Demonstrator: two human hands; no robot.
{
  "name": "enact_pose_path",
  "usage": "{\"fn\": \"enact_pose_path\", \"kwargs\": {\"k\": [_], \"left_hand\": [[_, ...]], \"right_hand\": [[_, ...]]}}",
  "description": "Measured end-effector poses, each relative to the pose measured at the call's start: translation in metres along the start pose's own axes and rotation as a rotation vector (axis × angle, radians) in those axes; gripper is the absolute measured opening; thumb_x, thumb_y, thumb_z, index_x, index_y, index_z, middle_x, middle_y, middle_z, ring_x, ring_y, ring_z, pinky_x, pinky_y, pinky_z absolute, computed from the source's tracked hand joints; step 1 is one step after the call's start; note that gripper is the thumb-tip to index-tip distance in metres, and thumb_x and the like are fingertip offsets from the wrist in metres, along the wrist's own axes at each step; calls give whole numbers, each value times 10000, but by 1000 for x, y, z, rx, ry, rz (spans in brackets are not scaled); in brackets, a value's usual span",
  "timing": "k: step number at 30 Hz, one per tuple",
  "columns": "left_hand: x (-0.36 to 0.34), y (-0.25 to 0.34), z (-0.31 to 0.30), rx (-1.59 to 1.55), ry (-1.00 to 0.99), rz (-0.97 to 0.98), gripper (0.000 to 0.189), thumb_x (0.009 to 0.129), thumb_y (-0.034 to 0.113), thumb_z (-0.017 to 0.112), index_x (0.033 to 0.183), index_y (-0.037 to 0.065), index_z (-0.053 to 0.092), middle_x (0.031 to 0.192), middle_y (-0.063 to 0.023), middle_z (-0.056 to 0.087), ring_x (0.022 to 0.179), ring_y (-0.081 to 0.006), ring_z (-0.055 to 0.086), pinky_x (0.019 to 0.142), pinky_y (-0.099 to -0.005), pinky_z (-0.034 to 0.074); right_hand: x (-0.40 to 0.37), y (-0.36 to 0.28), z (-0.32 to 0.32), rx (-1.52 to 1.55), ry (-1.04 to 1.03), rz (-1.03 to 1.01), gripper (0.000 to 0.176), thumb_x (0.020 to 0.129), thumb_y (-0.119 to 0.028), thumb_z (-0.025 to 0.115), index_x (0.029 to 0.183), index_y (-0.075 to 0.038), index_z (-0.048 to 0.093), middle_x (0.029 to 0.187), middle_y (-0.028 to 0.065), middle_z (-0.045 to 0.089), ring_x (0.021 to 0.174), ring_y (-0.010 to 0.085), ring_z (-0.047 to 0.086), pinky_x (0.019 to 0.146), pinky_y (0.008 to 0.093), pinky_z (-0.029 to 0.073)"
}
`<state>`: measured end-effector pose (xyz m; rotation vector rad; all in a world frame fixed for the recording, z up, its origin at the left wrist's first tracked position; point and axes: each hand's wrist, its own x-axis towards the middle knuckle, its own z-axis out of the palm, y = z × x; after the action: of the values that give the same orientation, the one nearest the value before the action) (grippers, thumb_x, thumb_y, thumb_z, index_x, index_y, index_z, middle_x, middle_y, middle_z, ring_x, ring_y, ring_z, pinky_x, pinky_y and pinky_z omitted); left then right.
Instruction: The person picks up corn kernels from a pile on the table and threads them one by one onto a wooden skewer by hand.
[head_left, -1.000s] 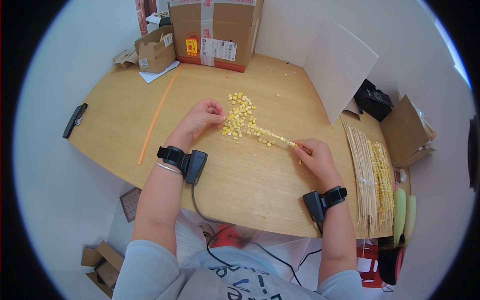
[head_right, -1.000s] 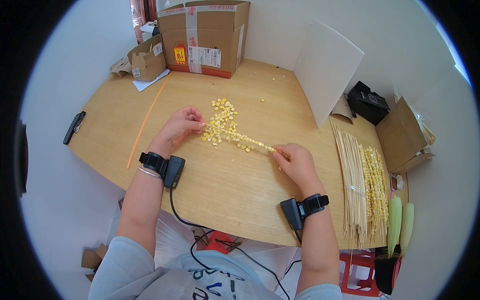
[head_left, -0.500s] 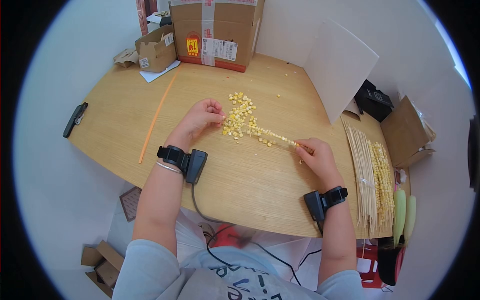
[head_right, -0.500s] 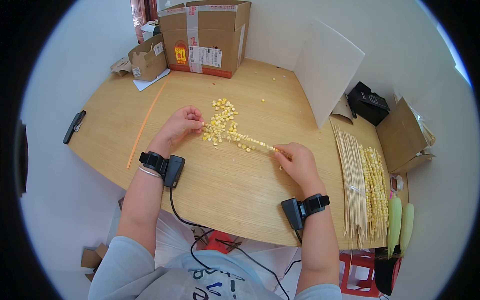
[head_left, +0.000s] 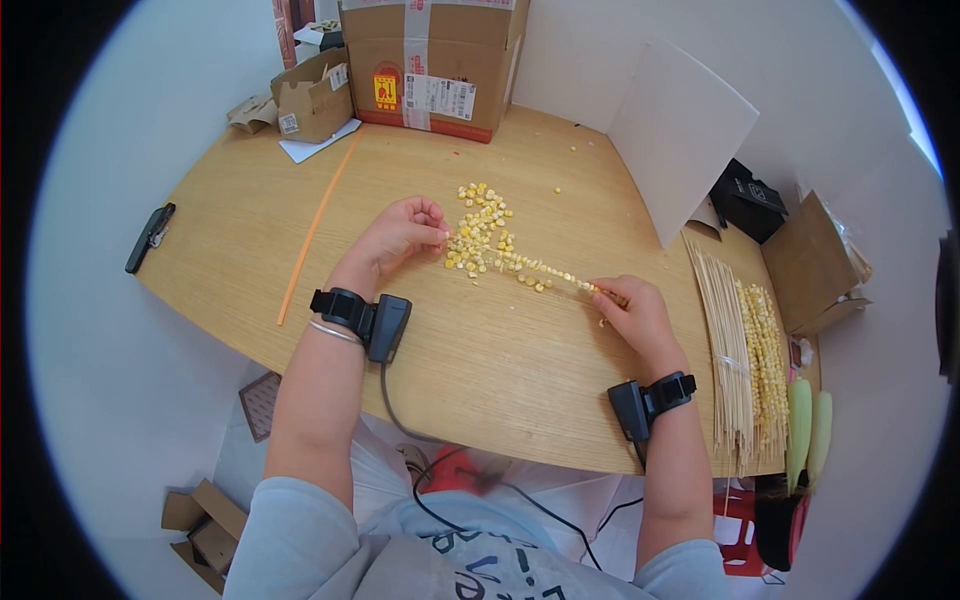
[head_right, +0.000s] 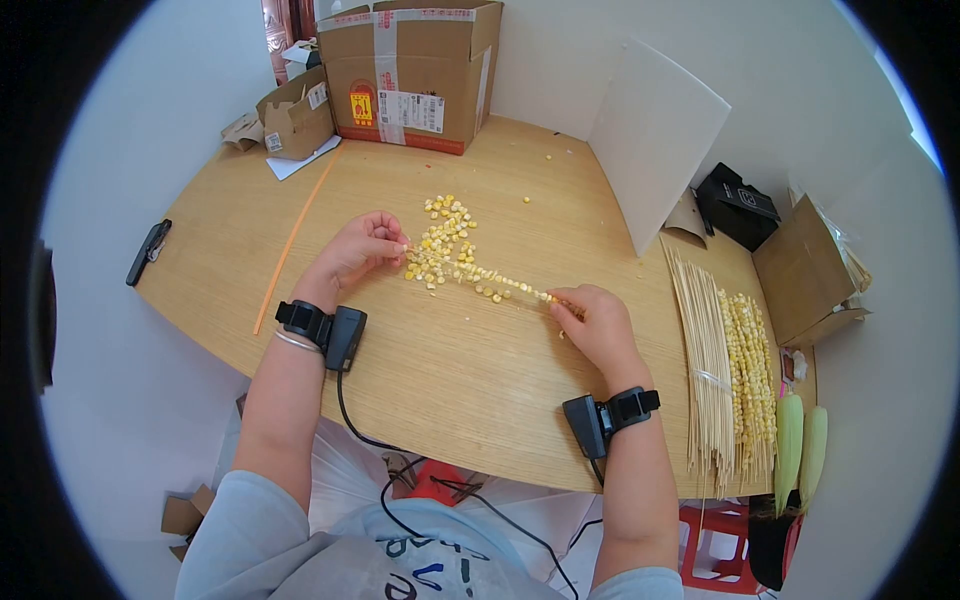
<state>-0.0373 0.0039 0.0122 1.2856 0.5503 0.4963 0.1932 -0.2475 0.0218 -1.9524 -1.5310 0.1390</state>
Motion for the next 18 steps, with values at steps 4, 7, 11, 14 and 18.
{"fn": "enact_pose_path", "kwargs": {"k": [4, 7, 11, 14, 18], "left_hand": [[0, -1, -3, 8, -36, -7, 217, 736, -47, 621, 866, 60, 483, 798, -58, 591, 681, -138, 582, 637, -257, 494], [1, -1, -4, 12, -59, -13, 221, 732, -59, 612, 870, 55, 483, 806, -65, 589, 693, -147, 589, 639, -260, 506], [1, -1, -5, -27, -82, -21, 222, 734, -65, 608, 873, 54, 482, 809, -71, 583, 716, -156, 596, 649, -270, 521], [0, 1, -3, -37, -79, -17, 224, 736, -60, 614, 875, 56, 482, 807, -70, 583, 730, -160, 596, 656, -274, 522], [-1, 1, -2, -42, -82, -16, 233, 726, -31, 650, 859, 65, 484, 822, -61, 597, 720, -145, 588, 652, -269, 502]], "right_hand": [[0, -1, -1, -22, 10, -5, 205, 786, -185, 609, 939, -61, 668, 709, 113, 595, 666, 248, 565, 606, 334, 443], [0, -1, -1, -25, 21, -16, 203, 788, -183, 605, 937, -60, 668, 697, 109, 584, 659, 246, 557, 599, 334, 438], [0, 1, 0, -3, 1, 14, 203, 792, -185, 604, 935, -55, 667, 714, 114, 598, 662, 246, 566, 602, 330, 444], [0, 3, 1, 19, 0, 8, 206, 796, -189, 603, 934, -49, 666, 730, 120, 612, 665, 247, 575, 604, 327, 450], [0, 0, 0, 20, -11, 19, 207, 799, -190, 602, 932, -44, 664, 736, 125, 620, 667, 247, 582, 607, 326, 454]]}}
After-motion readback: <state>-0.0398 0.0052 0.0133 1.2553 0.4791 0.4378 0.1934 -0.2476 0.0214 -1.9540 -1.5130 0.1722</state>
